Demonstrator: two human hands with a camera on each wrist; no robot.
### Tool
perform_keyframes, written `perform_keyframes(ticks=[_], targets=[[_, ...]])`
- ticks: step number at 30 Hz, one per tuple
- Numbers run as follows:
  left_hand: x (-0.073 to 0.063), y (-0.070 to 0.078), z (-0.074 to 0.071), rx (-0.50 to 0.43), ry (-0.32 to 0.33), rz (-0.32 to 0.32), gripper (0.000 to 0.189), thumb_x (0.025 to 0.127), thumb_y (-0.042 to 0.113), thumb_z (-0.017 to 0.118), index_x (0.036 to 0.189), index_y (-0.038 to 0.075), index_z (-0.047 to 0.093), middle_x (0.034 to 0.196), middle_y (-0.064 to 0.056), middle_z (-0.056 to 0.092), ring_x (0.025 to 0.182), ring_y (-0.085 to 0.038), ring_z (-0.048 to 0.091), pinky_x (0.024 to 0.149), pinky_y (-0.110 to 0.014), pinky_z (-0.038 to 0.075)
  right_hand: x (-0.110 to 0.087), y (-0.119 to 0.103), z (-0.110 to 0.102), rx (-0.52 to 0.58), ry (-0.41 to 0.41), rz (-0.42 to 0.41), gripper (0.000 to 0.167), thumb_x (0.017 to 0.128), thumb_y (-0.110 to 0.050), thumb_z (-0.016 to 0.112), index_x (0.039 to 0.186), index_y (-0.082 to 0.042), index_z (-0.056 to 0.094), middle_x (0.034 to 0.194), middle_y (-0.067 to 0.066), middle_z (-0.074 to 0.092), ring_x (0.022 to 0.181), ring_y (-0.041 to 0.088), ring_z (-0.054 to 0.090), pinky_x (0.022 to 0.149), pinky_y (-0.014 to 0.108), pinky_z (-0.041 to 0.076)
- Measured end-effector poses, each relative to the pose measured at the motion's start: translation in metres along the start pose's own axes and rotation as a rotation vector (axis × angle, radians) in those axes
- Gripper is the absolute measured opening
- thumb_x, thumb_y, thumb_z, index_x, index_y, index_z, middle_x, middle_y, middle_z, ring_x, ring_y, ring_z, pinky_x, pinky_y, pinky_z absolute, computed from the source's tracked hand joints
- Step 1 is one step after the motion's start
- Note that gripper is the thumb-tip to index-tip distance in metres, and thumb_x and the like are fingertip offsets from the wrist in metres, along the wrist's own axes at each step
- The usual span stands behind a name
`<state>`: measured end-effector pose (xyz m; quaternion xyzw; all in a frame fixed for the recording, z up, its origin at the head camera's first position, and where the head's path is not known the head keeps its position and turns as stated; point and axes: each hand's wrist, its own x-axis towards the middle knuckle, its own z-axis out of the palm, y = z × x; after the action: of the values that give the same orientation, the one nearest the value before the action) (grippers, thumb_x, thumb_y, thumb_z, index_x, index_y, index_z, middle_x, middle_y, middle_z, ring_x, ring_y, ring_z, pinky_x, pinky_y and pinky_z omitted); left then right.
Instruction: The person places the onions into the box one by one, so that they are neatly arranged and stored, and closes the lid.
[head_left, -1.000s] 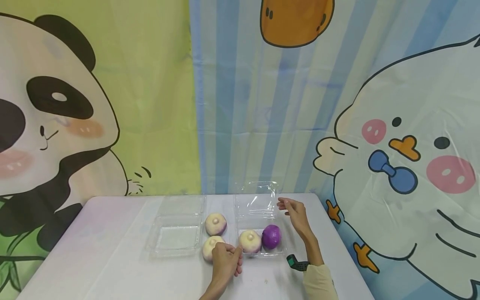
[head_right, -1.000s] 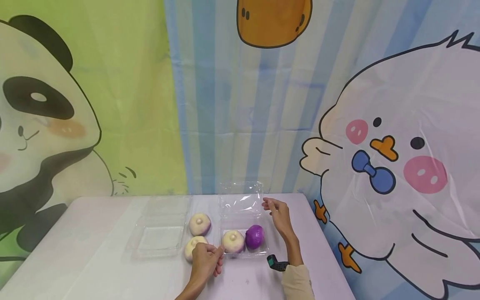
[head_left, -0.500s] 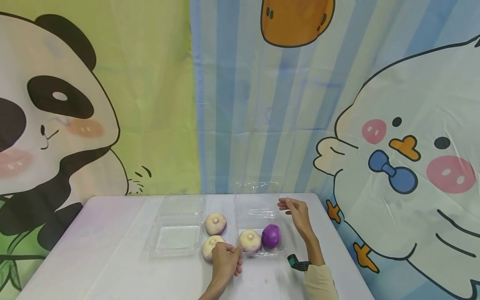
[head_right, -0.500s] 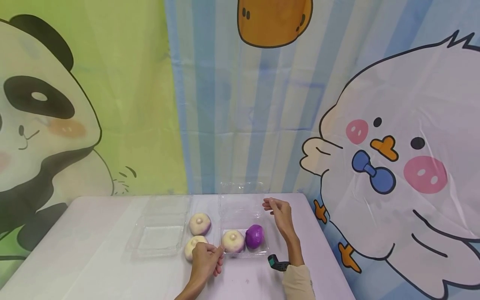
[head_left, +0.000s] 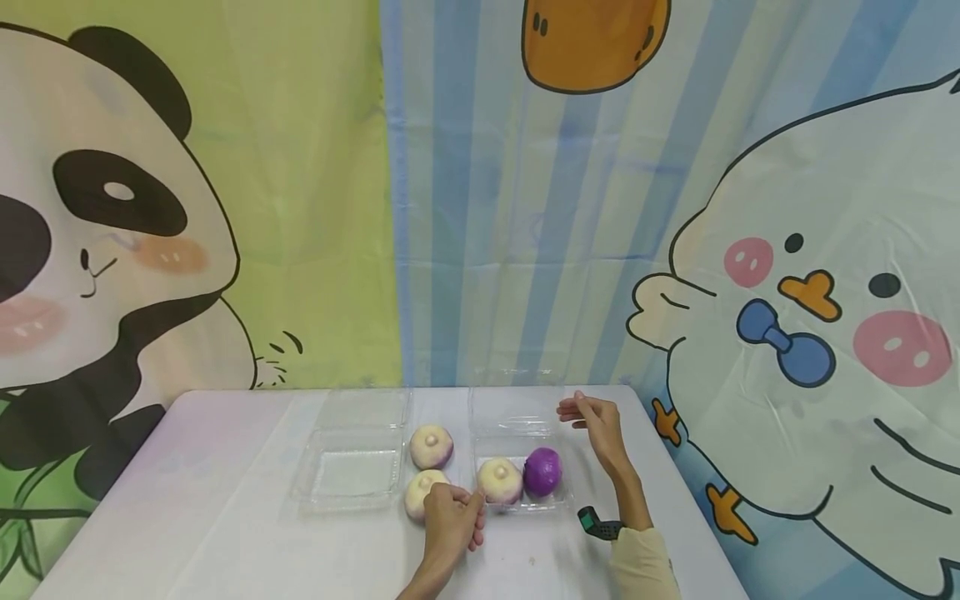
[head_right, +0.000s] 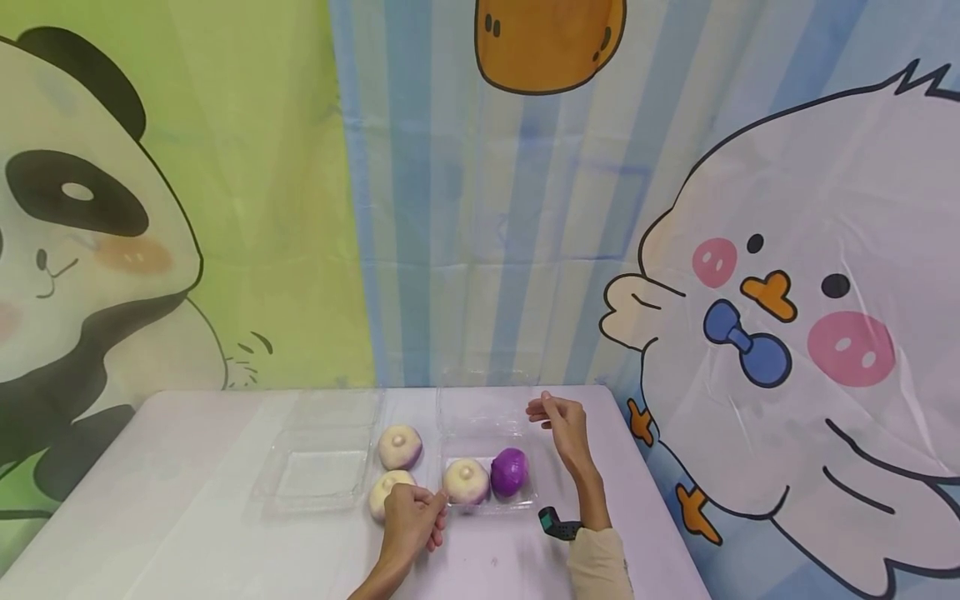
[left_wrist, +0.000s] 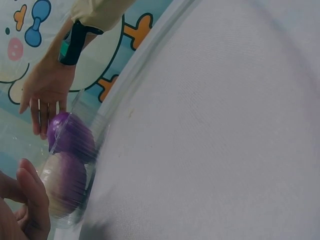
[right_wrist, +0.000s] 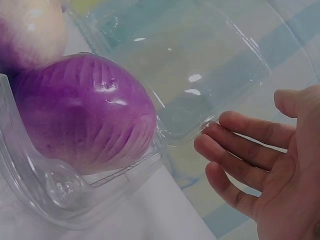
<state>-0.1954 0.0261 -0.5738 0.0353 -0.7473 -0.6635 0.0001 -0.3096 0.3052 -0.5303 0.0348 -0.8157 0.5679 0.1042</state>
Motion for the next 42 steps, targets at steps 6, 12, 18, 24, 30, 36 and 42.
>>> perform_keyframes(ticks=[6, 12, 18, 24, 30, 36, 42], targets=[[-0.001, 0.001, 0.001, 0.005, 0.004, -0.004, 0.027, 0.098, 0.004, 0.071, 0.075, -0.01, 0.073, 0.053, -0.004, 0.068, 0.035, -0.007, 0.058, 0.034, -0.028, 0.054, -0.004, -0.012, -0.002, -0.005, -0.017, -0.001, 0.052, 0.12, -0.024, 0.042, 0.112, 0.016, 0.075, 0.114, 0.037, 0.076, 0.105, 0.057, 0.074, 0.097, 0.06, 0.066], [-0.001, 0.002, 0.001, 0.006, 0.007, -0.001, 0.028, 0.097, 0.003, 0.071, 0.074, -0.011, 0.073, 0.053, -0.005, 0.067, 0.034, -0.008, 0.058, 0.034, -0.028, 0.055, -0.001, -0.001, -0.004, -0.025, -0.004, -0.059, 0.051, 0.118, -0.03, 0.048, 0.105, 0.009, 0.079, 0.107, 0.03, 0.08, 0.097, 0.046, 0.078, 0.087, 0.039, 0.07], [0.0, 0.001, 0.001, 0.011, 0.008, 0.001, 0.028, 0.098, 0.004, 0.071, 0.074, -0.01, 0.073, 0.053, -0.005, 0.067, 0.034, -0.007, 0.057, 0.034, -0.028, 0.054, -0.001, 0.0, -0.006, -0.038, -0.016, -0.058, 0.047, 0.116, -0.029, 0.054, 0.1, 0.006, 0.081, 0.103, 0.027, 0.081, 0.094, 0.042, 0.079, 0.086, 0.037, 0.069], [0.0, 0.001, 0.001, 0.011, 0.008, -0.001, 0.026, 0.097, 0.003, 0.071, 0.075, -0.011, 0.073, 0.054, -0.006, 0.068, 0.035, -0.007, 0.057, 0.035, -0.028, 0.055, -0.001, 0.0, -0.008, -0.061, -0.03, -0.061, 0.046, 0.116, -0.029, 0.055, 0.098, 0.004, 0.082, 0.101, 0.024, 0.082, 0.093, 0.037, 0.08, 0.087, 0.041, 0.07], [0.0, 0.0, 0.001, 0.012, 0.004, 0.003, 0.026, 0.098, 0.003, 0.071, 0.076, -0.011, 0.073, 0.055, -0.007, 0.068, 0.035, -0.007, 0.058, 0.035, -0.029, 0.055, 0.0, 0.001, -0.011, -0.058, -0.054, -0.064, 0.046, 0.115, -0.027, 0.054, 0.099, 0.006, 0.082, 0.102, 0.026, 0.082, 0.093, 0.039, 0.08, 0.089, 0.046, 0.07], [0.0, -0.001, 0.0, 0.015, 0.002, 0.001, 0.027, 0.099, 0.004, 0.072, 0.076, -0.01, 0.074, 0.055, -0.007, 0.069, 0.035, -0.008, 0.058, 0.035, -0.029, 0.056, -0.001, 0.0, -0.013, -0.048, -0.08, -0.062, 0.045, 0.114, -0.027, 0.056, 0.099, 0.006, 0.082, 0.102, 0.025, 0.082, 0.095, 0.04, 0.08, 0.091, 0.051, 0.07], [0.0, -0.001, 0.0, 0.015, -0.006, 0.003, 0.027, 0.099, 0.004, 0.073, 0.076, -0.009, 0.074, 0.057, -0.01, 0.07, 0.036, -0.008, 0.059, 0.036, -0.03, 0.056, -0.002, 0.002, -0.017, -0.051, -0.104, -0.085, 0.041, 0.113, -0.019, 0.053, 0.103, 0.008, 0.082, 0.102, 0.026, 0.082, 0.095, 0.039, 0.08, 0.092, 0.052, 0.069]])
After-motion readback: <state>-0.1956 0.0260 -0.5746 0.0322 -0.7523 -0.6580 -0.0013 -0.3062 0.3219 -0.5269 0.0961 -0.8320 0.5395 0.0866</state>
